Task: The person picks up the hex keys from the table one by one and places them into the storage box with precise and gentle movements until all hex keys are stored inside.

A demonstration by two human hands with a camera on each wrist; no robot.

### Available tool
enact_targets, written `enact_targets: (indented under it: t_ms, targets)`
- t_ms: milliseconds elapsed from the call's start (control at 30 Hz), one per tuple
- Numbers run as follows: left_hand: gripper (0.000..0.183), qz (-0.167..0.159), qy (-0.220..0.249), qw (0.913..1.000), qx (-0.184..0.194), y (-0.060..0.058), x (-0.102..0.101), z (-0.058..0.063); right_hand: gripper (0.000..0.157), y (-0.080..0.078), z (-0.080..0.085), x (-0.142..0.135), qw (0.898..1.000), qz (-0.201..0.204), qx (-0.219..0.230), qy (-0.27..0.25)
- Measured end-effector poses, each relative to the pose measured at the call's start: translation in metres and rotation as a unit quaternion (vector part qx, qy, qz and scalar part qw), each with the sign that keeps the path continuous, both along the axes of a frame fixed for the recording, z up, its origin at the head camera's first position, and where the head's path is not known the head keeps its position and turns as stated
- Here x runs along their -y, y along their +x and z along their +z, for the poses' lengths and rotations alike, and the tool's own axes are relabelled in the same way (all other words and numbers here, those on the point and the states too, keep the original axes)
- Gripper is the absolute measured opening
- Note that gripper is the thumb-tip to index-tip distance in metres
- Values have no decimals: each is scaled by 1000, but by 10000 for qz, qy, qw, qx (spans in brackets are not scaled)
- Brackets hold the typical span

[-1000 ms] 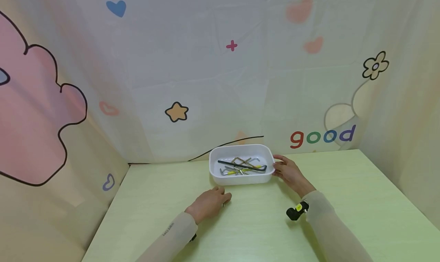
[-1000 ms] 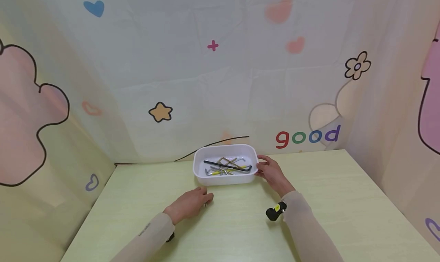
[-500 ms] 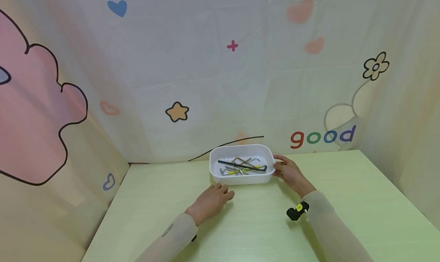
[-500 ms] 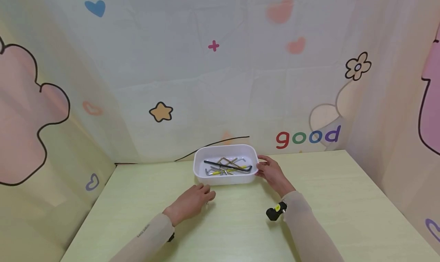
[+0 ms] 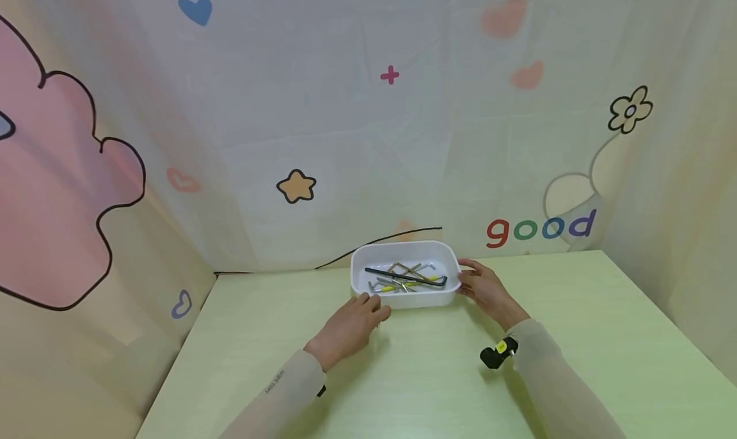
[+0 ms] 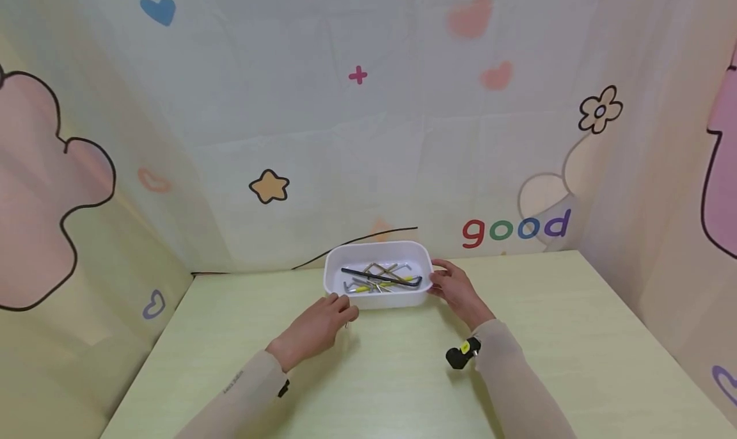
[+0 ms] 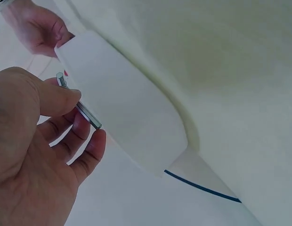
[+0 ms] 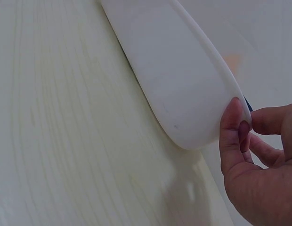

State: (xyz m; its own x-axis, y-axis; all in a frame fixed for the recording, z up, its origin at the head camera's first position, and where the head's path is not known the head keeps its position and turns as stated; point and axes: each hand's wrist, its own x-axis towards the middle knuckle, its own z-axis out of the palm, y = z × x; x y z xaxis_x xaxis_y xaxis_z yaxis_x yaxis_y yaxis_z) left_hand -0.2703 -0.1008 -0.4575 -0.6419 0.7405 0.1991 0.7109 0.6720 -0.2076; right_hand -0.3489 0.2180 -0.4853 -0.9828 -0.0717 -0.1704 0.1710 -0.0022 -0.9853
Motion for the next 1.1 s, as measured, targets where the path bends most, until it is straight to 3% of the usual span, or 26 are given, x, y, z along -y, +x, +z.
enact_targets:
  t_ms: [267, 567, 1100]
  targets:
    - [24, -30, 173, 9995, -254, -8, 3, 17, 50, 1, 1, 0, 10000, -23, 41, 29]
    - [21, 212, 195, 9995, -112, -19, 2, 32, 50, 3, 0, 1, 9999, 43, -98, -7]
    - [32, 337, 410, 9986, 79, -41, -12, 42, 50, 4, 2, 0, 10000, -7, -14, -2]
